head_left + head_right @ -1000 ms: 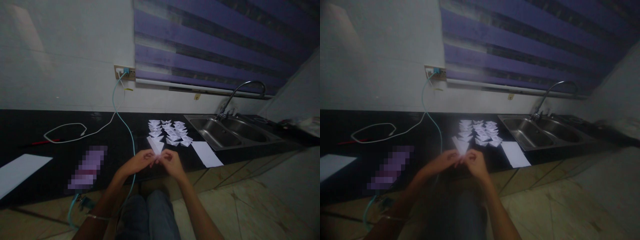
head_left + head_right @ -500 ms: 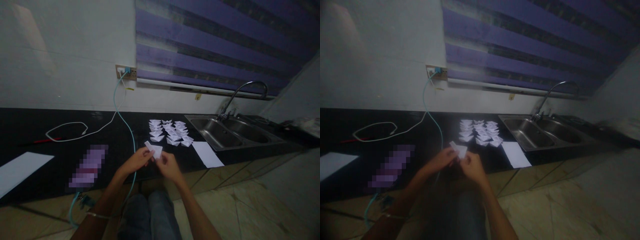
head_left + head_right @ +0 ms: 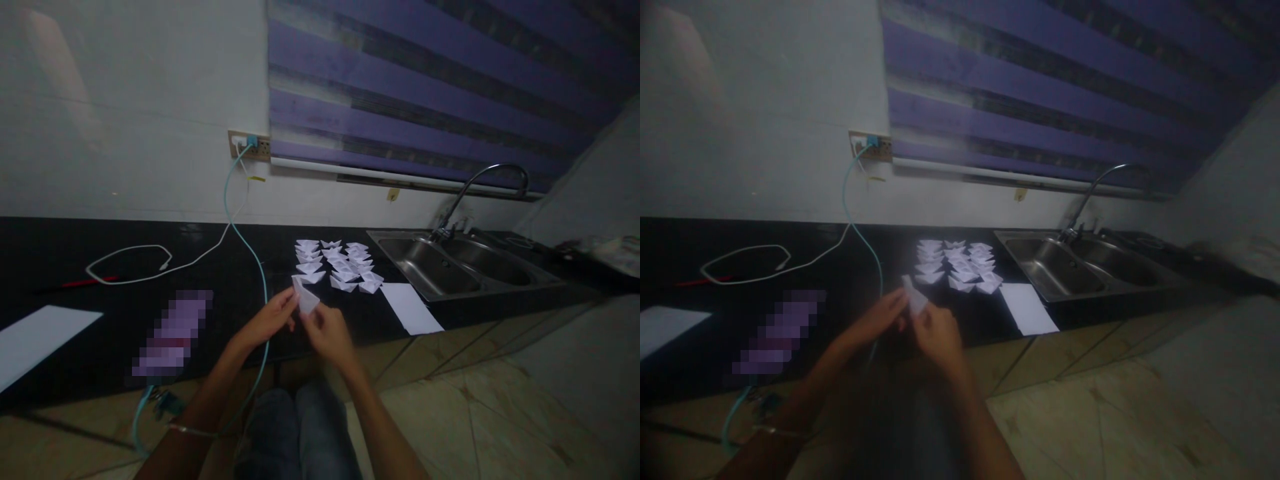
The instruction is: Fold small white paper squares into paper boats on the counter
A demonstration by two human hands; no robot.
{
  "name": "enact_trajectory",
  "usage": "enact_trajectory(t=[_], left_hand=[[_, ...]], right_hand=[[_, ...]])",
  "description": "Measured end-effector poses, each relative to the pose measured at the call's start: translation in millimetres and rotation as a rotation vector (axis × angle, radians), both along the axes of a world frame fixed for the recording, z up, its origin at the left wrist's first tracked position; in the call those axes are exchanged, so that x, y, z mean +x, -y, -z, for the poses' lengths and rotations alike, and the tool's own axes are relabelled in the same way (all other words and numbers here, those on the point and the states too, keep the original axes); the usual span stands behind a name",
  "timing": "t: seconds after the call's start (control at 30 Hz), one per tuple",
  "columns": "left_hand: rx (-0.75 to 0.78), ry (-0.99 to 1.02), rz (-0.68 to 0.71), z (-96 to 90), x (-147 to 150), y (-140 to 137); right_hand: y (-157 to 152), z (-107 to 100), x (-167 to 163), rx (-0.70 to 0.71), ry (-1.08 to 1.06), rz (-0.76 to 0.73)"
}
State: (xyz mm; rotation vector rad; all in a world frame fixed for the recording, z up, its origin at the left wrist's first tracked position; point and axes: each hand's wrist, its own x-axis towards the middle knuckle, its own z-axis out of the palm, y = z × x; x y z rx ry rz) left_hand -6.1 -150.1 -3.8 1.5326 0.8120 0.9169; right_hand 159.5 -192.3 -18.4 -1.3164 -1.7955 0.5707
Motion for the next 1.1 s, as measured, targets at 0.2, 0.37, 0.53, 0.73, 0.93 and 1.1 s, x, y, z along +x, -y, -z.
enact_trajectory(t=[0.2, 0.37, 0.53, 0.73, 0.93, 1.1], left_hand=[[-0.096, 0.154, -0.116, 7.8, -2, -6], [-0.207, 0.337, -0.085, 18.7, -2, -16], [-0.21, 0.314, -0.023, 20.6, -3, -14], [-0.108, 0.133, 0.024, 10.7, -2, -9], [-0.163, 0.115, -0.089, 6.7, 2, -7], [-0.226, 0.114, -0.056, 6.9, 1, -4]], right_hand=[[-1, -4, 5, -0.144, -0.214, -0.231], [-17, -8, 21, -0.204, -0.462, -0.315], [-36, -9, 18, -0.214, -0.536, -0.331], [-37, -10, 1, -0.274, -0.558, -0.349], [-29, -6, -3, -0.256, -0.508, -0.419], [-30, -4, -1, -0.214, -0.432, -0.455]])
